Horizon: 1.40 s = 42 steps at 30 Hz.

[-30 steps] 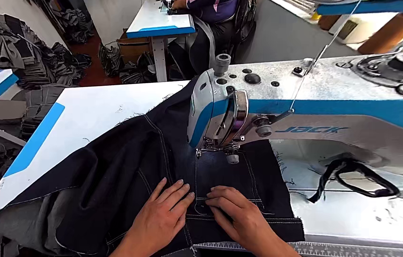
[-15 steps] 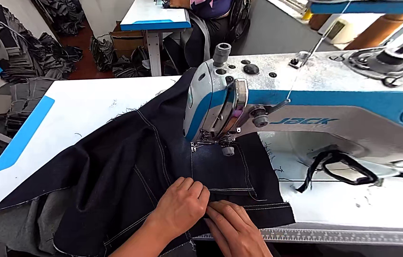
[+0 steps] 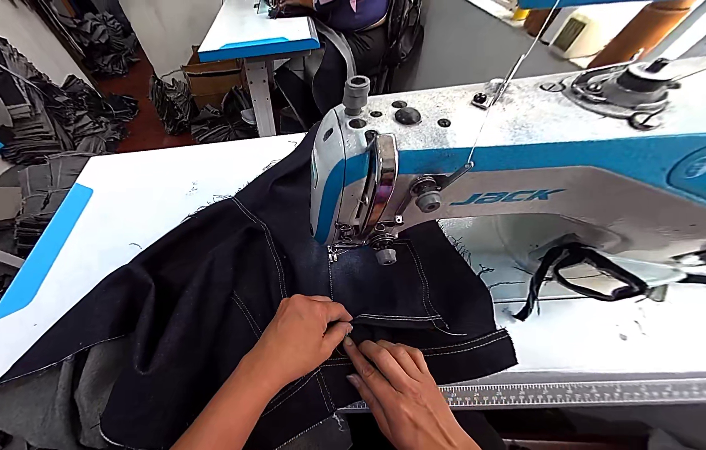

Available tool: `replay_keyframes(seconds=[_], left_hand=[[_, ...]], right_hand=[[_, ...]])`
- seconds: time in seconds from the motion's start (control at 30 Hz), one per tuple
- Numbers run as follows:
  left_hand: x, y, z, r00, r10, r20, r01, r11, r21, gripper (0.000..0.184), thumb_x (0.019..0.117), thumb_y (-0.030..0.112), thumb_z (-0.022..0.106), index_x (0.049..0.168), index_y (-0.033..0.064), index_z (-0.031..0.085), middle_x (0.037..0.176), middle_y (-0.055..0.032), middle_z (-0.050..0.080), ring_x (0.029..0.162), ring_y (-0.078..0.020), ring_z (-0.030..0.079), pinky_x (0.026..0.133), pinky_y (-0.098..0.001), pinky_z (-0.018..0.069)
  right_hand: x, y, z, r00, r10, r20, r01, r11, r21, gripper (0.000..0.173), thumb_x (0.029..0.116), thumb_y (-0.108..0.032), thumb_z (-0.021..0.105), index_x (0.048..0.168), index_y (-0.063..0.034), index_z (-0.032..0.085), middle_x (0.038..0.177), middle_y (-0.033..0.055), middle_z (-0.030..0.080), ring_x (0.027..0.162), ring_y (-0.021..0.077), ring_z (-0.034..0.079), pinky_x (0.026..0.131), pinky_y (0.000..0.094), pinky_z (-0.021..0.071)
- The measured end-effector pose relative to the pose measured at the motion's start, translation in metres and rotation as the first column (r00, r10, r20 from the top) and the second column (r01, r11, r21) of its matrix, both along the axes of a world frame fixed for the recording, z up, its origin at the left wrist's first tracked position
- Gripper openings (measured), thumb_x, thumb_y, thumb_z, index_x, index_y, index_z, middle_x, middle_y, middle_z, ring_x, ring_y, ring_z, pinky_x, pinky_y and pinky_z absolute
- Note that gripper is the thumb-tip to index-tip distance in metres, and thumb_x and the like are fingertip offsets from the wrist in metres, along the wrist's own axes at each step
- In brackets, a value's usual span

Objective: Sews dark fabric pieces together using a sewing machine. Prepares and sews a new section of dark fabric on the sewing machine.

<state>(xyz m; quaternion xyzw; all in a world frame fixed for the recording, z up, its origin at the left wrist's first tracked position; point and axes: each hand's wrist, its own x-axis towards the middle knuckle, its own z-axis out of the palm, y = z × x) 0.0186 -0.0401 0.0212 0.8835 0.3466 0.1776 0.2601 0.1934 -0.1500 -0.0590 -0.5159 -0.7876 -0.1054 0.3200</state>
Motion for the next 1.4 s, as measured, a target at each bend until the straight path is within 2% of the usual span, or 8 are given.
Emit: replay_keyframes(seconds=[0.23, 0.3, 0.53, 0.67, 0.8, 0.9, 1.07, 1.4], left_hand=[[-0.001, -0.012, -0.027, 0.989, -0.011, 0.150, -0.037, 0.948, 0.315, 0.021, 0.0966, 0.021, 0.061, 0.091, 0.0109, 0.079, 0.079, 0.0005, 0.073, 0.077, -0.0098, 0.070, 0.072, -0.0240, 0.0578], [-0.007, -0.017, -0.027, 0.989, -0.016, 0.149, -0.036, 0.940, 0.340, 0.025, 0.1019, 0.027, 0.058, 0.098, 0.0142, 0.080, 0.088, 0.0036, 0.076, 0.090, -0.0089, 0.072, 0.085, -0.0255, 0.0574], [-0.023, -0.042, -0.050, 0.998, -0.006, -0.061, 0.036, 0.865, 0.500, 0.038, 0.1074, 0.029, 0.046, 0.130, 0.0091, 0.069, 0.131, -0.0061, 0.070, 0.125, -0.0211, 0.064, 0.111, -0.0408, 0.0459], [-0.018, -0.046, -0.045, 0.985, 0.026, -0.172, 0.082, 0.803, 0.591, 0.033, 0.1057, 0.022, 0.047, 0.125, 0.0091, 0.070, 0.129, -0.0062, 0.071, 0.121, -0.0222, 0.066, 0.104, -0.0417, 0.0502], [-0.023, -0.040, -0.050, 0.999, -0.037, 0.003, 0.031, 0.879, 0.476, 0.029, 0.1057, 0.020, 0.050, 0.121, 0.0056, 0.071, 0.126, -0.0102, 0.071, 0.123, -0.0249, 0.065, 0.108, -0.0397, 0.0484], [-0.031, -0.039, -0.050, 0.989, -0.040, 0.141, -0.015, 0.928, 0.372, 0.024, 0.1045, 0.020, 0.056, 0.111, 0.0027, 0.072, 0.121, -0.0126, 0.073, 0.124, -0.0248, 0.065, 0.110, -0.0349, 0.0485], [-0.038, -0.038, -0.053, 0.999, -0.048, -0.019, 0.051, 0.876, 0.480, 0.036, 0.1072, 0.031, 0.051, 0.131, 0.0089, 0.066, 0.131, -0.0092, 0.068, 0.131, -0.0242, 0.060, 0.113, -0.0358, 0.0447], [-0.039, -0.039, -0.053, 0.998, -0.054, -0.033, 0.063, 0.876, 0.479, 0.036, 0.1089, 0.029, 0.045, 0.131, 0.0116, 0.067, 0.131, -0.0079, 0.069, 0.130, -0.0237, 0.060, 0.111, -0.0358, 0.0450]], right_hand=[[-0.013, 0.006, 0.019, 0.984, -0.099, 0.148, 0.098, 0.995, 0.013, 0.030, 0.1030, -0.019, 0.047, 0.107, -0.0086, 0.074, 0.103, 0.0035, 0.071, 0.089, 0.0206, 0.063, 0.076, 0.0348, 0.0458], [-0.016, 0.008, 0.023, 0.975, -0.119, 0.191, 0.120, 0.993, 0.004, 0.028, 0.1009, -0.017, 0.047, 0.099, -0.0085, 0.073, 0.098, 0.0035, 0.069, 0.086, 0.0211, 0.062, 0.072, 0.0349, 0.0455], [0.012, 0.012, 0.030, 0.994, 0.106, -0.017, -0.107, 0.989, -0.103, 0.033, 0.1049, -0.029, 0.050, 0.106, -0.0121, 0.078, 0.089, 0.0045, 0.068, 0.083, 0.0212, 0.065, 0.072, 0.0326, 0.0519], [0.029, 0.026, 0.045, 0.974, 0.226, -0.012, -0.226, 0.972, -0.071, 0.028, 0.1070, -0.028, 0.051, 0.113, -0.0137, 0.074, 0.110, 0.0039, 0.073, 0.113, 0.0199, 0.066, 0.099, 0.0325, 0.0517], [0.039, 0.034, 0.020, 0.946, 0.311, -0.092, -0.320, 0.941, -0.112, 0.030, 0.1075, -0.026, 0.052, 0.119, -0.0105, 0.074, 0.121, 0.0061, 0.074, 0.122, 0.0196, 0.066, 0.108, 0.0311, 0.0499], [0.044, 0.030, 0.016, 0.946, 0.316, -0.070, -0.323, 0.938, -0.126, 0.029, 0.1075, -0.026, 0.051, 0.121, -0.0113, 0.074, 0.124, 0.0058, 0.073, 0.124, 0.0198, 0.065, 0.109, 0.0308, 0.0490], [0.042, 0.033, 0.019, 0.948, 0.318, -0.032, -0.319, 0.939, -0.127, 0.030, 0.1080, -0.024, 0.049, 0.121, -0.0101, 0.072, 0.123, 0.0064, 0.073, 0.122, 0.0203, 0.066, 0.107, 0.0298, 0.0493], [0.051, 0.035, 0.025, 0.926, 0.378, -0.002, -0.370, 0.906, -0.204, 0.034, 0.1074, -0.030, 0.052, 0.125, -0.0084, 0.071, 0.125, 0.0085, 0.072, 0.123, 0.0201, 0.064, 0.109, 0.0286, 0.0455]])
